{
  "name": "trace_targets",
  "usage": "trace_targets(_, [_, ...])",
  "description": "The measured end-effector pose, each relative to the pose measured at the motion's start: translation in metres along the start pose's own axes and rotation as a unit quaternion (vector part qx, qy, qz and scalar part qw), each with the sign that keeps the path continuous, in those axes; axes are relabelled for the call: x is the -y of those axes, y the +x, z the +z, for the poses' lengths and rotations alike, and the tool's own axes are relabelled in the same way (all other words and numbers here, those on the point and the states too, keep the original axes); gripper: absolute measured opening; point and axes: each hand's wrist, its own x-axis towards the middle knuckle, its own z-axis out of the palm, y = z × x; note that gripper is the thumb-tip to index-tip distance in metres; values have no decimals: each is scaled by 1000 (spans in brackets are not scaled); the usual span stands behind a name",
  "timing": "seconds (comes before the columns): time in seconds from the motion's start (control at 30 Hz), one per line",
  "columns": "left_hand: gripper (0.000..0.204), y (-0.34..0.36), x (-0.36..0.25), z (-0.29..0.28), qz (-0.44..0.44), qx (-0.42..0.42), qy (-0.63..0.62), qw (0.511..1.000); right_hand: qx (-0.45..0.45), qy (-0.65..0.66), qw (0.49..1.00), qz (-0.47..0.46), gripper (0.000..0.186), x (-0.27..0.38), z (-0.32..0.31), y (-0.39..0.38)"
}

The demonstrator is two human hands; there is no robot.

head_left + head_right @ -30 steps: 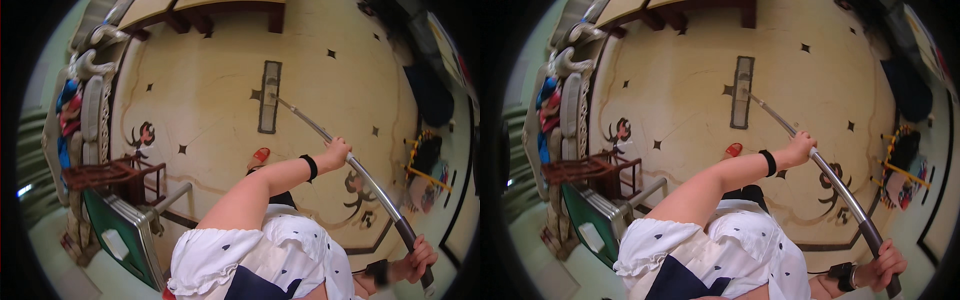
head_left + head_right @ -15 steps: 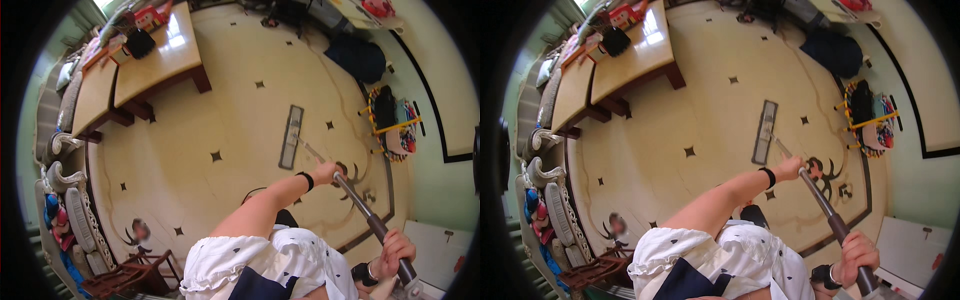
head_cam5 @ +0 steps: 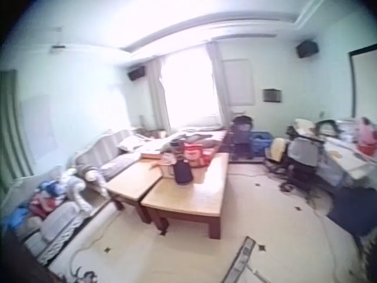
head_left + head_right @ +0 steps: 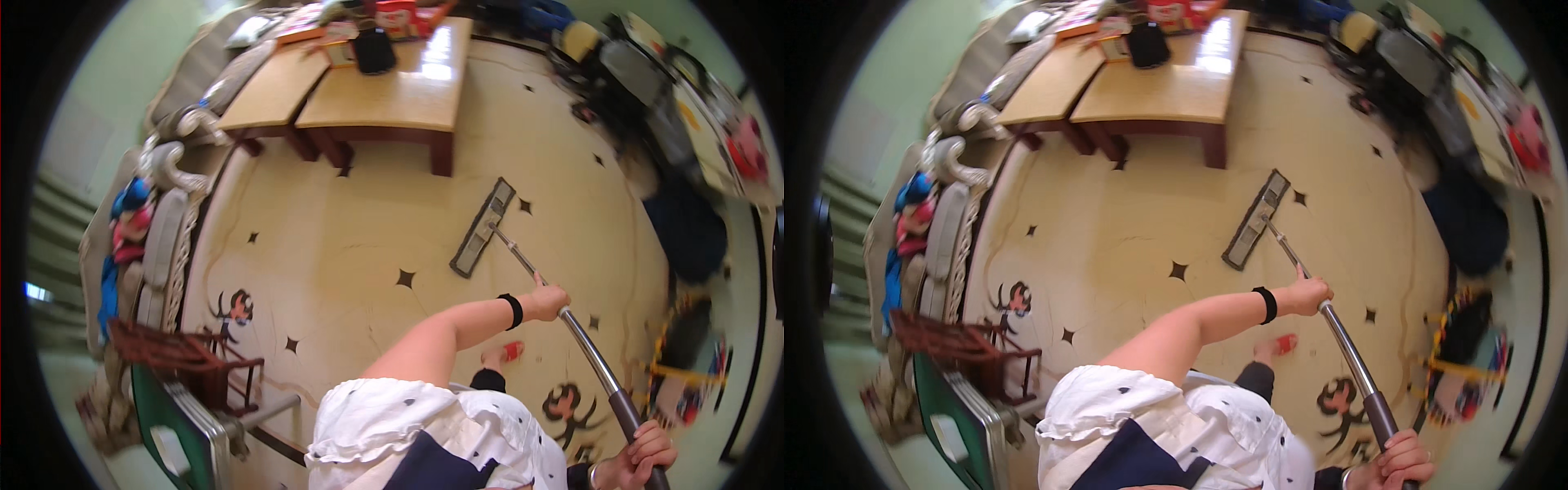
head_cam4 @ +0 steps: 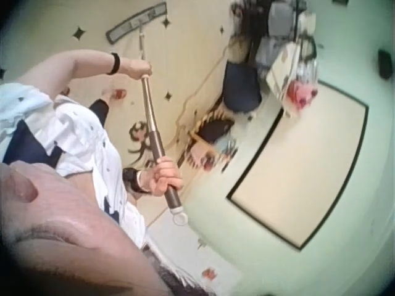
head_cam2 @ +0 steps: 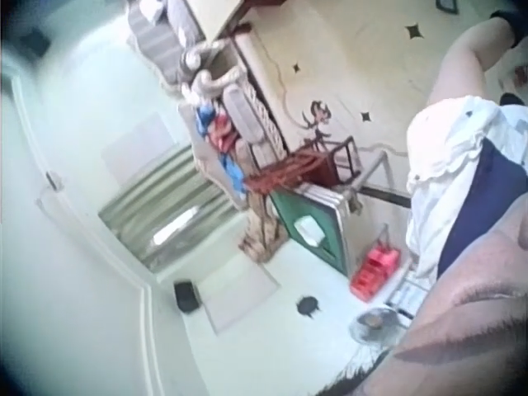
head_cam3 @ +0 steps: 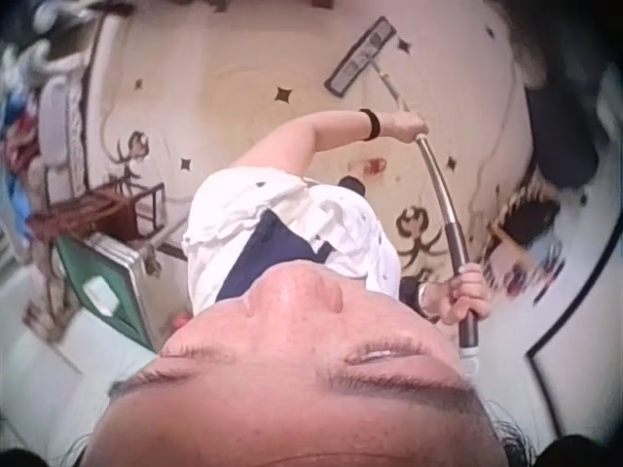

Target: The recorder mops the tiled floor throughout multiple rooms of a house.

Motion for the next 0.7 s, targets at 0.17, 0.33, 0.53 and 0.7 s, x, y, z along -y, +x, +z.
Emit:
trace_targets(0.17, [17, 59, 66, -14, -124, -57, 18, 990, 26, 7, 995, 94, 22, -76, -35, 57])
trace_targets(0.33, [25, 97, 71, -2, -167, -52, 5, 985, 256, 157, 947, 110, 23, -141, -122, 105])
trace_targets(0.53, [44, 141, 99, 21, 10, -318, -155, 935, 209, 126, 963, 116, 23, -164, -141, 141])
trace_targets(0.7, [21, 153, 127, 34, -61, -300, -16, 952, 84, 152, 954, 243, 35, -200, -181, 136])
